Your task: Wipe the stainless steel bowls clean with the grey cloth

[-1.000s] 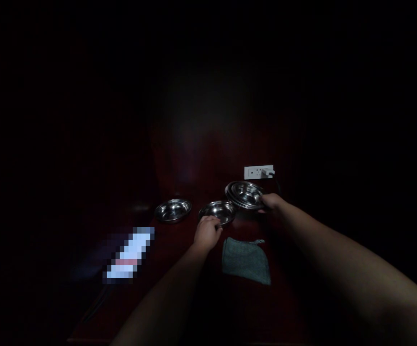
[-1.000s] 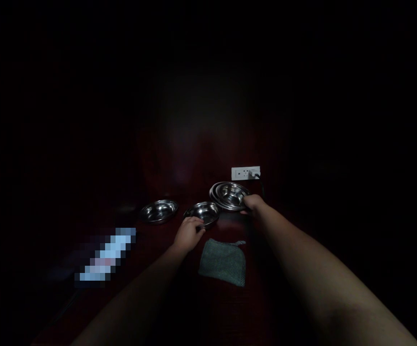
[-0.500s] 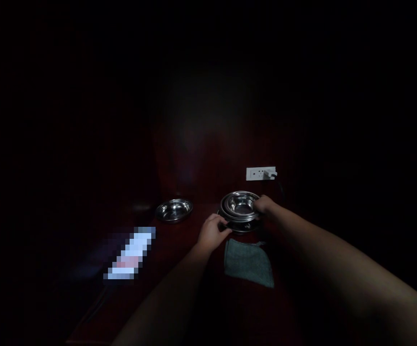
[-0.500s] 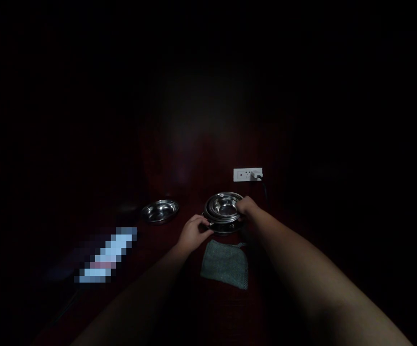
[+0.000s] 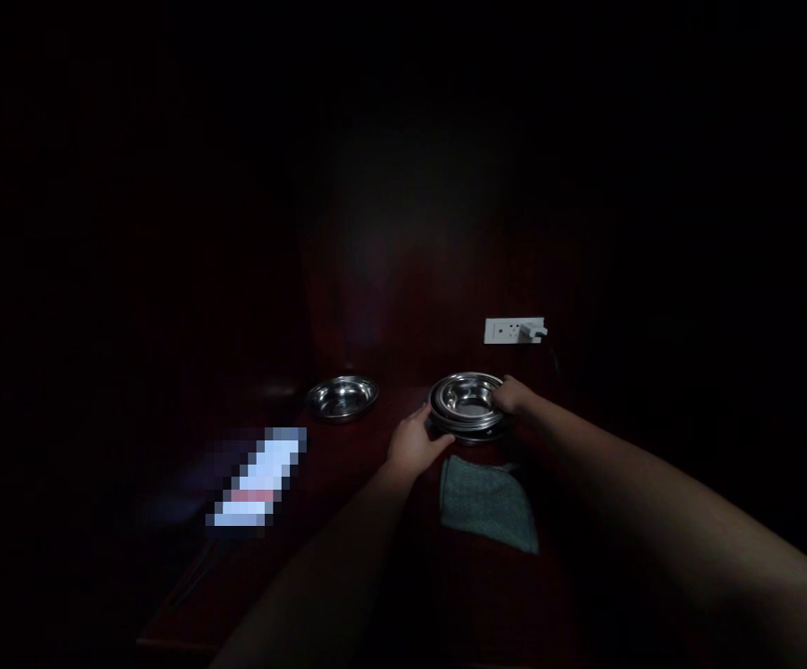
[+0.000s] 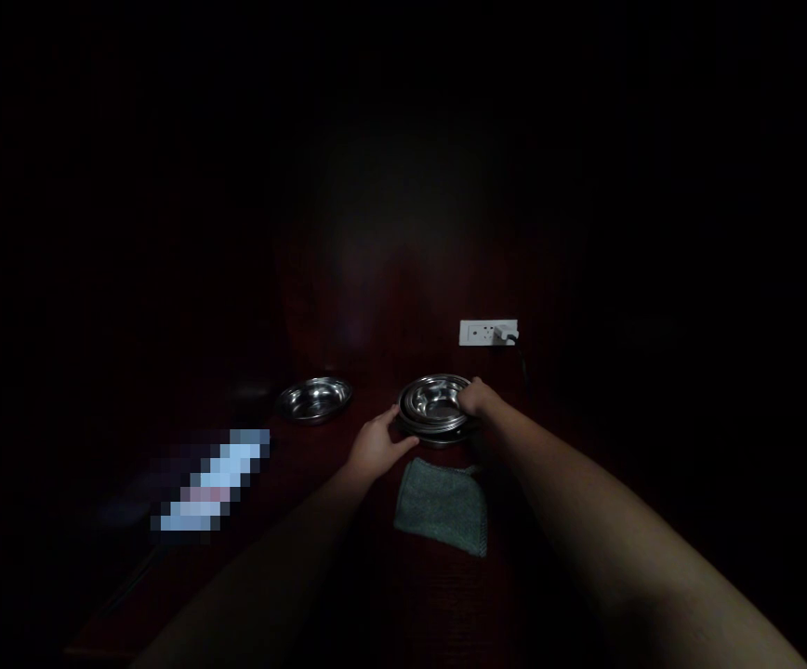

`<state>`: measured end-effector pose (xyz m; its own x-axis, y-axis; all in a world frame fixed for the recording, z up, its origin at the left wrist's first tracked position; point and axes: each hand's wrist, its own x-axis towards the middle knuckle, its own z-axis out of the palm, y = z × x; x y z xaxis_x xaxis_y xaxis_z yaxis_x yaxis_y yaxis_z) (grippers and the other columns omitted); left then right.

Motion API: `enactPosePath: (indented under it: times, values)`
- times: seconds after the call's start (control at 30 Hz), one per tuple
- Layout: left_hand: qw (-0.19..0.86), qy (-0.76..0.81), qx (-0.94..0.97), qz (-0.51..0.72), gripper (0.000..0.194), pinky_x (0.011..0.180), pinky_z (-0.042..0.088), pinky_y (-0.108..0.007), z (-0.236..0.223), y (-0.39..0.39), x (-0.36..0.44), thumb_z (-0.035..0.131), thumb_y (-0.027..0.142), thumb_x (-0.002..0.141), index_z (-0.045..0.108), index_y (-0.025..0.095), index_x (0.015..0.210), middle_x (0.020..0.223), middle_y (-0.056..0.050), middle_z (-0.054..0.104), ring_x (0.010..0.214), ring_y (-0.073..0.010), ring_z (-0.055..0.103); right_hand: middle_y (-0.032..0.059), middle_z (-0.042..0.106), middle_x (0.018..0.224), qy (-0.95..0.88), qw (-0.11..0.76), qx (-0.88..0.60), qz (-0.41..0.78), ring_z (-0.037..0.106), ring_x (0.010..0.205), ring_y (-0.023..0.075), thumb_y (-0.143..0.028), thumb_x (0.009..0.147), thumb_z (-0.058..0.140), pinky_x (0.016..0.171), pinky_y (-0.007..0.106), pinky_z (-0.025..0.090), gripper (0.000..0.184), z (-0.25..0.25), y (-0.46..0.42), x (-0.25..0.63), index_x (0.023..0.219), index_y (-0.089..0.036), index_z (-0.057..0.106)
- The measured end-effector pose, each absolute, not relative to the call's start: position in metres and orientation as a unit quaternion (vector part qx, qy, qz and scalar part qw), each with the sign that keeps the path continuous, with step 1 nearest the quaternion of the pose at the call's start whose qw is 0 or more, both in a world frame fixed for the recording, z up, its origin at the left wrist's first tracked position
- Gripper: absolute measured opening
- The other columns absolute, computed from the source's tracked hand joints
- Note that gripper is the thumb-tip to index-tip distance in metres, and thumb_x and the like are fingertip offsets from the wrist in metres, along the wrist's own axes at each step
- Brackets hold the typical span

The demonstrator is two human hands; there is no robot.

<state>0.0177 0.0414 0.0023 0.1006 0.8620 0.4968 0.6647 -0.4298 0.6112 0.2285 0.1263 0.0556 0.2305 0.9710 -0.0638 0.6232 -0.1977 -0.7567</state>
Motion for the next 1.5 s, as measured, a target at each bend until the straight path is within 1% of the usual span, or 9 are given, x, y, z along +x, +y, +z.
enactPosePath:
  times: [0.07,0.23,0.5,0.73,0.97,1.1,1.17,1.33,1.5]
  values:
    - [0.115,0.523,0.732,0.420,0.061,0.103,0.040,-0.036,0.003,0.041,0.018,0.074,0.035,0.067,0.056,0.019,0.122,0.128,-0.011,0.058,0.119,-0.0250,0.054,0.0098,0.056,0.118,-0.566,0.278,-0.732,0.259,0.059,0.100,0.0207,-0.033,0.088,0.056,0.083,0.041,0.051,0.035,0.054,0.128,0.230,0.117,-0.015,0.053]
    - [0.119,0.537,0.729,0.407,0.063,0.103,0.041,-0.035,0.002,0.041,0.017,0.074,0.038,0.067,0.055,0.022,0.124,0.129,-0.008,0.058,0.119,-0.0241,0.054,0.0189,0.063,0.107,-0.596,0.245,-0.735,0.208,0.062,0.098,0.0262,-0.020,0.076,0.065,0.074,0.026,0.048,0.042,0.053,0.129,0.231,0.113,-0.004,0.055]
    - [0.120,0.551,0.721,0.403,0.065,0.100,0.043,-0.034,-0.004,0.045,0.017,0.071,0.045,0.068,0.055,0.018,0.125,0.128,-0.012,0.058,0.117,-0.0250,0.056,0.0175,0.067,0.097,-0.621,0.234,-0.723,0.193,0.065,0.078,0.0239,-0.016,0.068,0.064,0.054,0.024,0.046,0.042,0.053,0.130,0.232,0.109,-0.006,0.057]
    - [0.128,0.560,0.720,0.390,0.065,0.098,0.043,-0.034,-0.002,0.045,0.016,0.072,0.045,0.067,0.055,0.021,0.125,0.128,-0.010,0.059,0.116,-0.0253,0.056,0.0157,0.069,0.090,-0.626,0.221,-0.725,0.185,0.066,0.076,0.0224,-0.014,0.066,0.063,0.055,0.023,0.046,0.035,0.048,0.135,0.234,0.100,-0.006,0.062]
    - [0.121,0.554,0.725,0.391,0.065,0.100,0.042,-0.035,-0.003,0.046,0.015,0.071,0.045,0.068,0.055,0.018,0.125,0.128,-0.012,0.058,0.118,-0.0265,0.055,0.0170,0.067,0.100,-0.626,0.202,-0.738,0.149,0.065,0.092,0.0266,-0.018,0.066,0.064,0.066,0.025,0.048,0.033,0.041,0.133,0.237,0.098,-0.010,0.064]
    - [0.125,0.545,0.726,0.401,0.067,0.101,0.042,-0.034,-0.004,0.046,0.016,0.070,0.044,0.069,0.053,0.018,0.128,0.130,-0.011,0.056,0.118,-0.0258,0.055,0.0167,0.068,0.096,-0.624,0.185,-0.744,0.153,0.065,0.093,0.0272,-0.019,0.066,0.065,0.069,0.026,0.048,0.029,0.034,0.127,0.234,0.093,-0.010,0.065]
    - [0.125,0.541,0.727,0.404,0.066,0.102,0.041,-0.034,-0.005,0.047,0.017,0.070,0.043,0.070,0.053,0.018,0.128,0.132,-0.010,0.055,0.119,-0.0252,0.054,0.0158,0.069,0.095,-0.622,0.179,-0.744,0.166,0.066,0.091,0.0252,-0.021,0.068,0.065,0.068,0.025,0.048,0.034,0.030,0.125,0.230,0.100,-0.009,0.063]
    - [0.120,0.515,0.740,0.417,0.067,0.107,0.037,-0.033,-0.007,0.048,0.017,0.068,0.040,0.072,0.050,0.014,0.131,0.137,-0.012,0.049,0.126,-0.0233,0.048,0.0216,0.064,0.109,-0.605,0.166,-0.758,0.178,0.064,0.094,0.0276,-0.030,0.070,0.064,0.073,0.029,0.049,0.068,0.025,0.123,0.219,0.127,0.001,0.042]
    - [0.129,0.521,0.736,0.413,0.069,0.110,0.033,-0.033,-0.008,0.048,0.018,0.066,0.040,0.074,0.046,0.012,0.133,0.142,-0.014,0.043,0.130,-0.0237,0.042,0.0226,0.059,0.120,-0.623,0.155,-0.748,0.171,0.060,0.106,0.0296,-0.032,0.076,0.057,0.084,0.033,0.047,0.072,0.023,0.124,0.219,0.136,-0.002,0.033]
